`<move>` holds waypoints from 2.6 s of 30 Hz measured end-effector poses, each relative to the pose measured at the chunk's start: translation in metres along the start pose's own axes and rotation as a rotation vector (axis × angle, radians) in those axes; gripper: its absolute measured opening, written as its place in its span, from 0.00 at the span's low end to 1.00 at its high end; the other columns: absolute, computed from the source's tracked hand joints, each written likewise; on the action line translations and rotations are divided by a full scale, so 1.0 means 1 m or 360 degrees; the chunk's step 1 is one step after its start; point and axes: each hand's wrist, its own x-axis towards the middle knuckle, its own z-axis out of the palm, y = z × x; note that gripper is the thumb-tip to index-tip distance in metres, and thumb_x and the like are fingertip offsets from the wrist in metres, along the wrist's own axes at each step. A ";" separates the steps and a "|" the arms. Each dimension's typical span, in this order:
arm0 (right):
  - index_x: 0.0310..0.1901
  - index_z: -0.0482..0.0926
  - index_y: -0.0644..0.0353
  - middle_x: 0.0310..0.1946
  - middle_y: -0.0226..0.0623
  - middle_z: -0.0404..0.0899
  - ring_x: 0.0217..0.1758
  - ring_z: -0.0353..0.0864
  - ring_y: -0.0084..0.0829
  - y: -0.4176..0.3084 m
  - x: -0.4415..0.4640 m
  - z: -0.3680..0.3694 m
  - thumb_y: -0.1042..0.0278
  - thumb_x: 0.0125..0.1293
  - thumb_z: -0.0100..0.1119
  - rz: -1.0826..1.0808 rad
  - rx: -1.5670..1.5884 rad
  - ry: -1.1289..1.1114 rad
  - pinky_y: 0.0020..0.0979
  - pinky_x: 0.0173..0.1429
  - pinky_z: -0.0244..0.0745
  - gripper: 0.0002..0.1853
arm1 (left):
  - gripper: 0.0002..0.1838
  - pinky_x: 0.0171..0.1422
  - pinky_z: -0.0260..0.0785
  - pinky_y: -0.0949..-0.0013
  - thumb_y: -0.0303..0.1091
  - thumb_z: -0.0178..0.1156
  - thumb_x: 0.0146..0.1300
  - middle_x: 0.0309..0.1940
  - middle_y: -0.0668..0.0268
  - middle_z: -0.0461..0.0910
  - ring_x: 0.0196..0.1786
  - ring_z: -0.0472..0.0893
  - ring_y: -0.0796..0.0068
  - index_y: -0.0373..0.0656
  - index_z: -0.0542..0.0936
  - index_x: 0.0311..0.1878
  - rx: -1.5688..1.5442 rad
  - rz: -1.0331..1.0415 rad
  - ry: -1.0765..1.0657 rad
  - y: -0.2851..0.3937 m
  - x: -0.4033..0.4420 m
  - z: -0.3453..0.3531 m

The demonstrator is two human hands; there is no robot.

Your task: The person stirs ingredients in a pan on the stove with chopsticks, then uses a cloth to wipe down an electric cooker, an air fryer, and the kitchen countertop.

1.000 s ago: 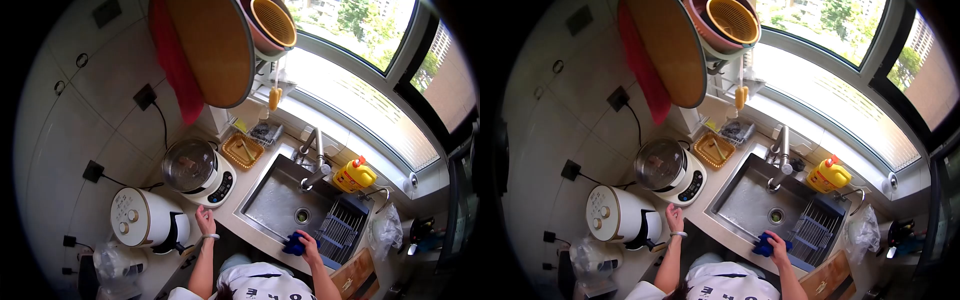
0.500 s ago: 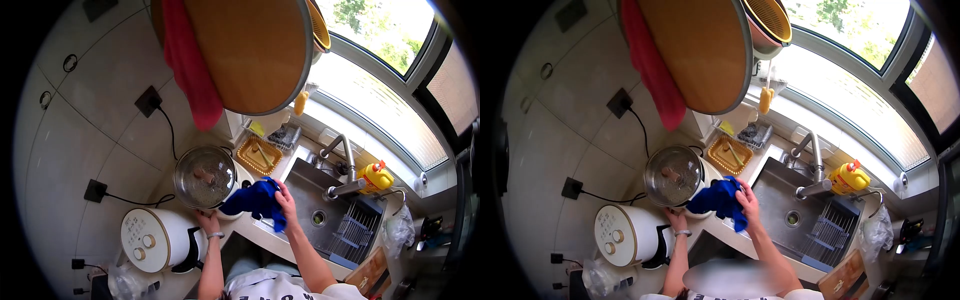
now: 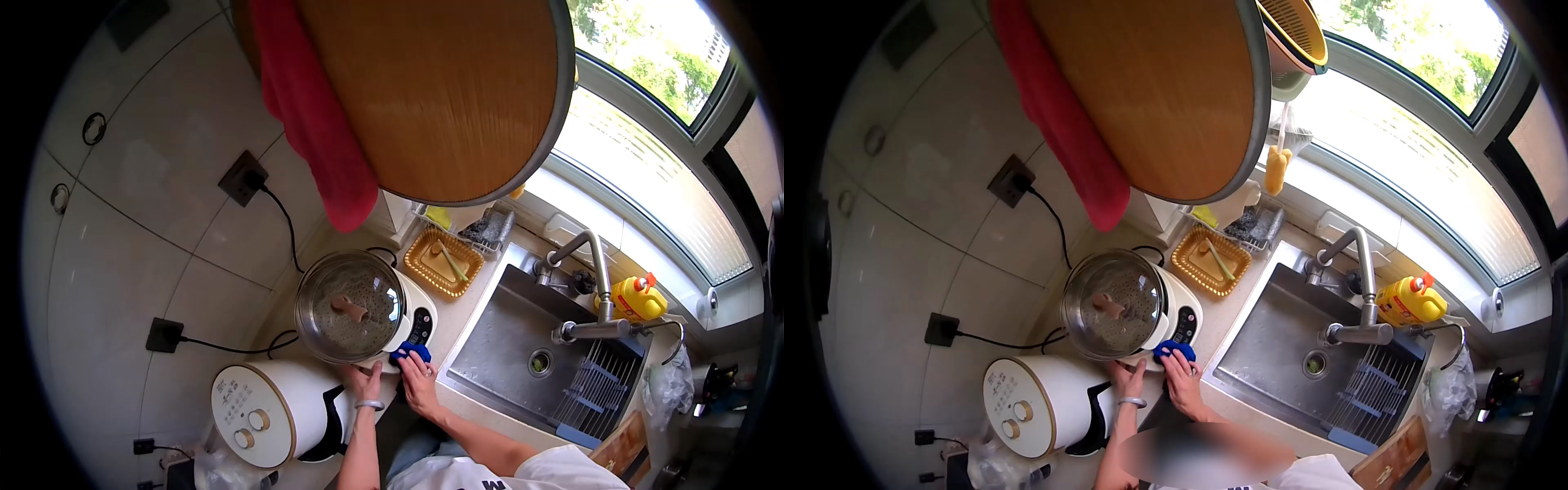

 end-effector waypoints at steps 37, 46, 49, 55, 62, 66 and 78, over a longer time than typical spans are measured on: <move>0.67 0.69 0.66 0.68 0.48 0.70 0.75 0.63 0.46 0.046 0.148 -0.017 0.73 0.70 0.52 0.0038 0.0151 0.0257 0.45 0.76 0.54 0.24 | 0.56 0.73 0.60 0.59 0.34 0.74 0.55 0.71 0.46 0.56 0.72 0.63 0.54 0.34 0.45 0.76 0.0181 0.0059 -0.0003 -0.013 0.003 -0.010; 0.58 0.73 0.67 0.67 0.49 0.69 0.75 0.63 0.48 0.000 -0.011 0.019 0.76 0.66 0.57 -0.0160 0.0186 -0.0099 0.50 0.77 0.52 0.19 | 0.50 0.79 0.47 0.55 0.39 0.72 0.55 0.69 0.40 0.59 0.73 0.60 0.45 0.30 0.53 0.73 0.0197 0.0076 -0.0119 0.012 -0.006 -0.011; 0.59 0.73 0.66 0.68 0.49 0.69 0.75 0.64 0.46 0.010 0.002 0.012 0.76 0.67 0.57 -0.0088 0.0227 0.0050 0.48 0.77 0.53 0.19 | 0.54 0.80 0.45 0.56 0.41 0.73 0.54 0.71 0.40 0.57 0.74 0.58 0.45 0.30 0.50 0.75 0.0462 0.0207 -0.0047 0.008 -0.003 -0.015; 0.59 0.73 0.71 0.68 0.54 0.68 0.77 0.59 0.51 0.056 0.112 -0.010 0.77 0.66 0.53 0.0148 0.0009 0.0269 0.51 0.77 0.52 0.19 | 0.56 0.73 0.60 0.59 0.42 0.74 0.56 0.70 0.42 0.56 0.70 0.64 0.52 0.31 0.47 0.76 0.0759 0.0369 -0.0008 -0.014 0.002 -0.017; 0.55 0.75 0.70 0.67 0.55 0.69 0.76 0.61 0.51 0.024 0.009 0.003 0.73 0.69 0.56 -0.0152 0.0144 0.0041 0.53 0.78 0.54 0.16 | 0.55 0.73 0.61 0.60 0.43 0.74 0.56 0.70 0.43 0.57 0.70 0.64 0.53 0.31 0.48 0.75 0.0502 0.0205 -0.0007 -0.018 0.004 -0.013; 0.58 0.73 0.71 0.67 0.57 0.67 0.77 0.59 0.54 0.031 0.030 -0.010 0.75 0.68 0.55 -0.0091 0.0153 0.0057 0.53 0.79 0.52 0.18 | 0.56 0.67 0.68 0.63 0.42 0.74 0.57 0.70 0.45 0.55 0.70 0.65 0.57 0.32 0.44 0.76 0.0525 0.0245 -0.0068 -0.023 0.005 -0.016; 0.67 0.65 0.73 0.67 0.60 0.65 0.69 0.65 0.58 0.052 0.090 -0.023 0.79 0.67 0.53 0.0298 0.0328 0.0362 0.46 0.75 0.59 0.26 | 0.52 0.72 0.64 0.63 0.33 0.73 0.57 0.68 0.49 0.62 0.68 0.68 0.60 0.36 0.46 0.75 0.0353 0.0003 -0.0221 -0.017 0.004 -0.028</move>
